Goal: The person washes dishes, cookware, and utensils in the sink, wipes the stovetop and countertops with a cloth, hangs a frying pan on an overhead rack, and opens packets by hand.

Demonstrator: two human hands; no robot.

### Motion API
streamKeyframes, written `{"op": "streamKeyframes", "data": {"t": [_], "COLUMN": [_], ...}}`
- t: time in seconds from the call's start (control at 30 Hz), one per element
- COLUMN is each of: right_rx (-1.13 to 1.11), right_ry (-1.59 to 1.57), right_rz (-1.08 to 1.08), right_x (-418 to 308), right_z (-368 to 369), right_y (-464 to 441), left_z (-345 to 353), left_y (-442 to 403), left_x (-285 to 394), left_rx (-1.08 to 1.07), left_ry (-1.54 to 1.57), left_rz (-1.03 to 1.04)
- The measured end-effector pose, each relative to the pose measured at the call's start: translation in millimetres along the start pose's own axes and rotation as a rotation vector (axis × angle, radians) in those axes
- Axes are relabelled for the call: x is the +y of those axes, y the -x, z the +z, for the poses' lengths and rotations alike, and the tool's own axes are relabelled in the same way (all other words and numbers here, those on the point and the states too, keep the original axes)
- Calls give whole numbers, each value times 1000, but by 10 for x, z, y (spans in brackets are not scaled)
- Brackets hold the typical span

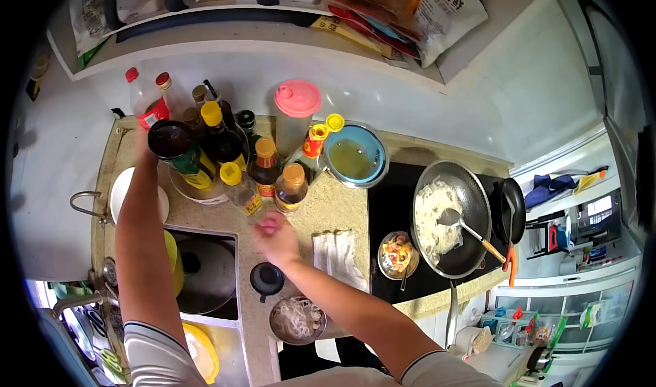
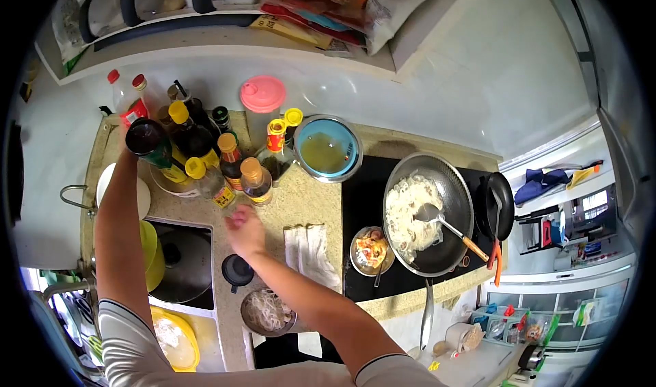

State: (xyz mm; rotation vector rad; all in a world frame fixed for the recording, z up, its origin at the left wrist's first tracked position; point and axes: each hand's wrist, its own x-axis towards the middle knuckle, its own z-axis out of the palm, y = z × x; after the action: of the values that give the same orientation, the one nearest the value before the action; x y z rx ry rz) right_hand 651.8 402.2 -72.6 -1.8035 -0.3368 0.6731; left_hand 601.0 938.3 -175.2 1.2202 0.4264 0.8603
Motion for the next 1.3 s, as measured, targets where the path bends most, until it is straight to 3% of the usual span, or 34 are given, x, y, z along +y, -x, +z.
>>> {"op": "streamKeyframes", "data": {"t": [0.07,0.1,0.17,0.2,0.23,0.27,0.3,0.33,0.4,0.43,0.53,0.57,0.63,0.67,0.73,0.77,0.83,0.97,1.07,1.1,1.23,1.3], "right_rx": [57,199,380,410,504,473,434,387,177,151,154,181,273,325,279,218,165,-387,-490,-474,-496,-418], "right_ry": [-262,-112,-97,-141,178,524,680,835,964,1030,1053,1107,1182,1158,1085,1161,1234,1080,942,917,1137,1044], "right_rz": [5,-37,-86,-139,-214,-440,-503,-576,-488,-513,-528,-501,-437,-442,-385,-445,-517,-748,-900,-978,-961,-954], "right_x": [334,114,174,85,152,168,216,264,543,666,827,723,657,684,542,619,666,616,523,491,389,505], "right_z": [-304,-512,-846,-985,-1112,-1315,-1408,-1460,-1460,-1454,-1393,-1402,-1438,-1437,-1345,-1259,-1056,-877,-914,-866,-834,-903], "right_y": [-82,-7,-14,124,277,472,671,844,1052,974,559,361,-100,-313,-365,-272,-98,474,372,298,221,242], "left_z": [127,224,399,439,485,753,893,776,634,687,1815,1872,2776,2980,3230,3280,3345,3292,3205,3231,3245,3314], "left_y": [133,260,496,538,583,677,770,749,783,943,2354,2725,3753,4102,4555,4677,4749,4700,4631,4567,4116,3894], "left_x": [202,359,705,766,831,1087,1267,1297,1427,1555,2242,2100,2021,1904,1609,1445,1233,1184,1400,1527,1395,1363], "left_rx": [65,68,69,64,61,199,340,351,451,612,823,640,317,93,-70,-126,-155,-106,-39,-37,-188,-226], "left_ry": [4,30,-16,-136,-256,-265,-277,-284,-103,-181,-709,-935,-926,-1037,-1158,-1195,-1275,-1191,-1197,-1185,-1150,-1160], "left_rz": [-59,-169,-364,-358,-354,-385,-418,-421,-502,-426,119,158,-131,-138,-245,-195,-237,-272,-112,-167,-63,-116]}}
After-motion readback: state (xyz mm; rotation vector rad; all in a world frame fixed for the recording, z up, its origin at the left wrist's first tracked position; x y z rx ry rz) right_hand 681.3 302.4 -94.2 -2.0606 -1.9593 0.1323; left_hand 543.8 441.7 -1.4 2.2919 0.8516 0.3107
